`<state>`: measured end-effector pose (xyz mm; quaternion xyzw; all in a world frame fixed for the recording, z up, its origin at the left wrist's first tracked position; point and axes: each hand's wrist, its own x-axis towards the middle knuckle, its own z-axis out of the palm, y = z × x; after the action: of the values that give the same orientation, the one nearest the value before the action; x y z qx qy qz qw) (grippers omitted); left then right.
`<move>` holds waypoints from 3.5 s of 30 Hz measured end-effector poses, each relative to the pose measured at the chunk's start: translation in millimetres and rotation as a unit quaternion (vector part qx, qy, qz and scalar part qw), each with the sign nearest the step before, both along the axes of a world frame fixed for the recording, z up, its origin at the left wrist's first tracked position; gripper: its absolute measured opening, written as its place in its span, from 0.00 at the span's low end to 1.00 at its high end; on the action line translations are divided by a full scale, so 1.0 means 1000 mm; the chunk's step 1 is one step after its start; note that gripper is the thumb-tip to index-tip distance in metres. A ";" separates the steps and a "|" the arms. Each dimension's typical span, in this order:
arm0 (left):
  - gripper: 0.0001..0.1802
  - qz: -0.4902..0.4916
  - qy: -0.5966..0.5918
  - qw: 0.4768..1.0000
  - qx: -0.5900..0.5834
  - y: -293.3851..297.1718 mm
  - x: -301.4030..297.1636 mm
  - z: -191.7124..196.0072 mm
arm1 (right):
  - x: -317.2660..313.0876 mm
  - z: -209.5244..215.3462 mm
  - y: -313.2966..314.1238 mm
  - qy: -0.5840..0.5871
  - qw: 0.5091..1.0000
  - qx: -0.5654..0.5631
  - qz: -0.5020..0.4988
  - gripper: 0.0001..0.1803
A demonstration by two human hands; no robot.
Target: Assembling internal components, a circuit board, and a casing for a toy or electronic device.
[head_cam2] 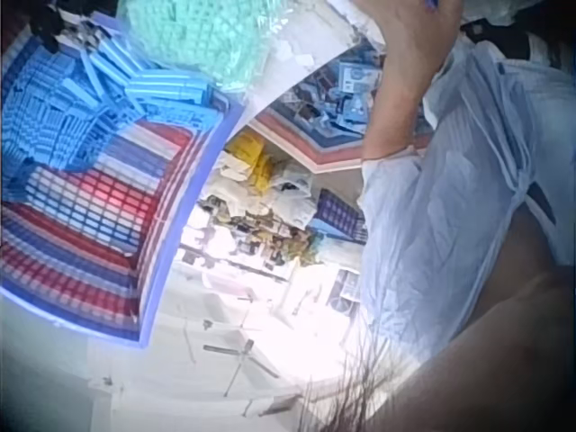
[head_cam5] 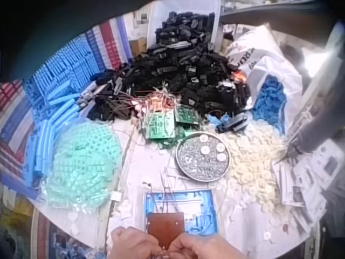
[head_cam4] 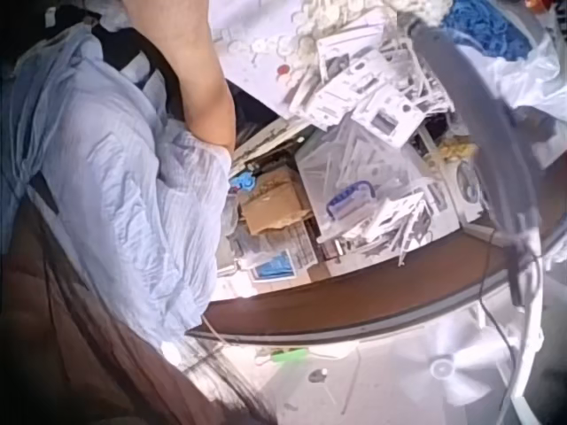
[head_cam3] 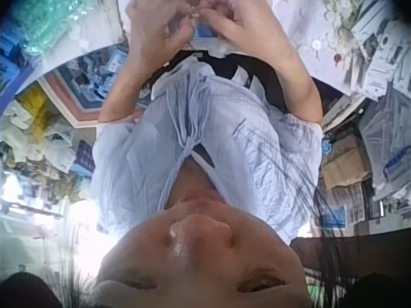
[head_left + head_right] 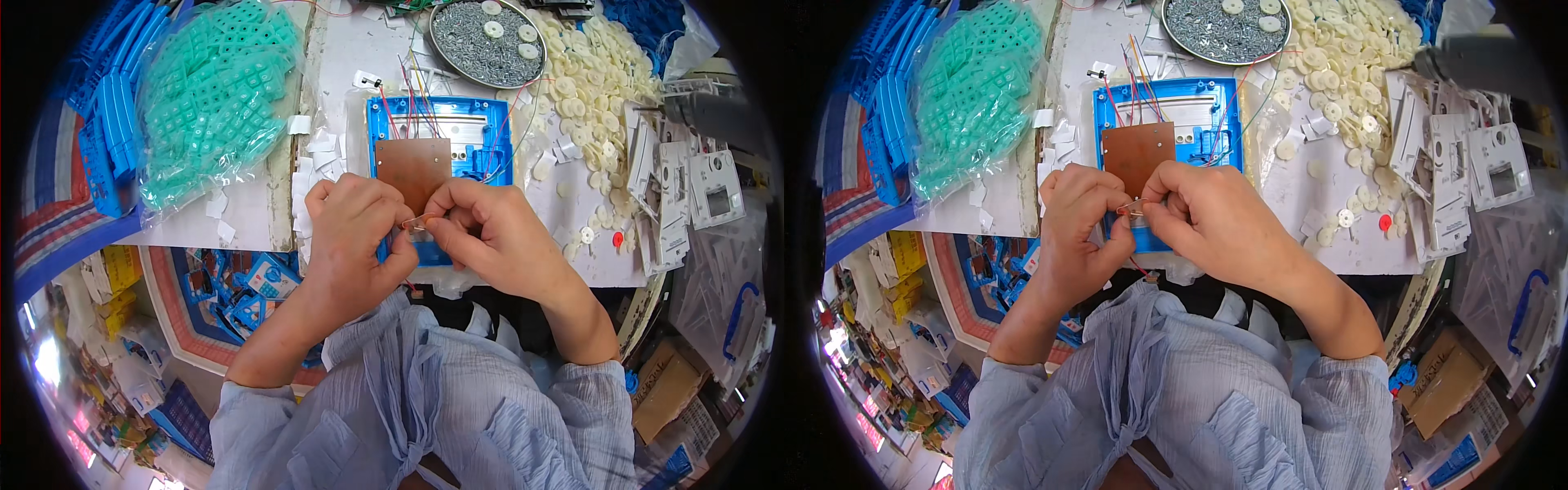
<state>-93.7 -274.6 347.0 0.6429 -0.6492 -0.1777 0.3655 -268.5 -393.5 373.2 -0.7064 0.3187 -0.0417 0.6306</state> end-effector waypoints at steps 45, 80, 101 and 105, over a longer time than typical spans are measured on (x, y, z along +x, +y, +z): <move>0.13 -0.003 0.010 1.000 -0.001 0.006 0.004 0.011 | -0.004 0.001 0.002 -0.007 0.999 0.027 -0.027 0.06; 0.09 -0.094 0.429 0.772 0.460 -0.037 0.038 0.037 | -0.011 -0.025 0.014 -0.218 0.816 -0.530 0.077 0.13; 0.05 -0.035 0.038 0.986 0.156 -0.009 0.007 0.025 | -0.002 -0.033 -0.003 -0.190 0.789 -0.560 0.165 0.13; 0.06 -0.050 0.011 0.987 0.152 -0.009 0.005 0.025 | -0.003 -0.028 0.000 -0.148 0.803 -0.545 0.187 0.14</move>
<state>-88.4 -283.3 371.7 0.6554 -0.6421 -0.2997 0.2614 -271.3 -393.1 344.8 -0.9651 0.0077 -0.1935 0.1763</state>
